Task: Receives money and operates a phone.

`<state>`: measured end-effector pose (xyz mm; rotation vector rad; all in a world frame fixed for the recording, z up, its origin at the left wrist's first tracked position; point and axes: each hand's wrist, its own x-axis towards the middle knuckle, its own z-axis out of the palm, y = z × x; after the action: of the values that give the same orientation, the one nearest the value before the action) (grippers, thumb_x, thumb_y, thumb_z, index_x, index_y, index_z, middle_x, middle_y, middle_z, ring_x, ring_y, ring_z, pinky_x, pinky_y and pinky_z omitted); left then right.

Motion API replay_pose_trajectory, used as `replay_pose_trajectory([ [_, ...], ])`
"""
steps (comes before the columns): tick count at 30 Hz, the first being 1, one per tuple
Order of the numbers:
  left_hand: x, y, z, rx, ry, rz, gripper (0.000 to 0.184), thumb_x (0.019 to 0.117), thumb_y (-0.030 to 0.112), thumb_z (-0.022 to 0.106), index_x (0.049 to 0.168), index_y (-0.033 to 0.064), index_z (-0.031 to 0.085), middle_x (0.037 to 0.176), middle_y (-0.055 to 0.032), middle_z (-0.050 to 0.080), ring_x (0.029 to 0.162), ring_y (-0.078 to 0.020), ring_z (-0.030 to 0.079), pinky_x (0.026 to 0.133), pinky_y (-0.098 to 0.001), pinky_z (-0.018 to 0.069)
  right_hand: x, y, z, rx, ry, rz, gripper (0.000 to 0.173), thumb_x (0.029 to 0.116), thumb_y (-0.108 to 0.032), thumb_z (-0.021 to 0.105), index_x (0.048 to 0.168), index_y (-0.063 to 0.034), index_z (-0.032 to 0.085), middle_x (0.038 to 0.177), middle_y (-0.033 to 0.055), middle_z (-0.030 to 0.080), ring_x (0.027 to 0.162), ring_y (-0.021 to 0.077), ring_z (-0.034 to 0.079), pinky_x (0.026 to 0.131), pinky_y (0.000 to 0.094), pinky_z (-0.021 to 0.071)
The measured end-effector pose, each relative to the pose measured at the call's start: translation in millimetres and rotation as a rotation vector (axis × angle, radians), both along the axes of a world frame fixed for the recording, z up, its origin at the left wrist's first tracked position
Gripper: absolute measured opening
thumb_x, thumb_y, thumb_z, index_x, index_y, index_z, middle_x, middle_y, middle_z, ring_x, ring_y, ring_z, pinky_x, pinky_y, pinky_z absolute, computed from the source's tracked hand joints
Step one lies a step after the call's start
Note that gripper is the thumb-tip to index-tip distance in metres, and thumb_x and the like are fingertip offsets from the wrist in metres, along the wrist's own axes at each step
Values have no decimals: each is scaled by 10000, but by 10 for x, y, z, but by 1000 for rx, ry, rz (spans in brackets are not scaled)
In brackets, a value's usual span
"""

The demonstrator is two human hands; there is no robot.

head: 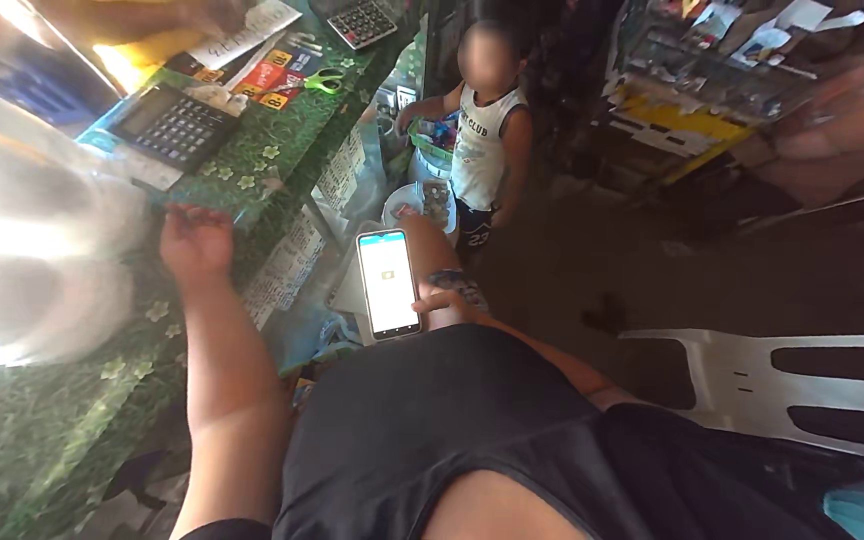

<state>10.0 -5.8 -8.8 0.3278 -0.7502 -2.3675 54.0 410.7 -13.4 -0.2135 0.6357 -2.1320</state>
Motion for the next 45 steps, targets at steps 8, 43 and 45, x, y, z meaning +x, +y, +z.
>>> replay_pose_trajectory([
  [8, -12, -16, 7, -4, -25, 7, 356, 1123, 328, 244, 992, 211, 554, 835, 44, 631, 821, -112, 644, 865, -332, 550, -331, 129, 89, 48, 143, 60, 697, 918, -184, 516, 1556, -284, 252, 1333, 132, 605, 1120, 299, 665, 865, 515, 591],
  [43, 7, 10, 52, 17, -46, -1, 364, 1120, 333, 248, 985, 196, 557, 823, 28, 630, 800, -120, 644, 852, -333, 555, -632, 336, 642, 433, 461, -323, 687, 841, 151, 499, 1481, -51, 348, 1269, 179, 633, 1095, 261, 682, 935, 456, 590],
  [45, 5, 56, 87, 11, -54, 8, 370, 1122, 330, 234, 995, 204, 557, 815, 34, 632, 789, -115, 644, 844, -332, 557, -606, 340, 676, 449, 472, -313, 677, 855, 138, 488, 1486, -68, 357, 1277, 164, 634, 1091, 250, 685, 927, 451, 594],
])
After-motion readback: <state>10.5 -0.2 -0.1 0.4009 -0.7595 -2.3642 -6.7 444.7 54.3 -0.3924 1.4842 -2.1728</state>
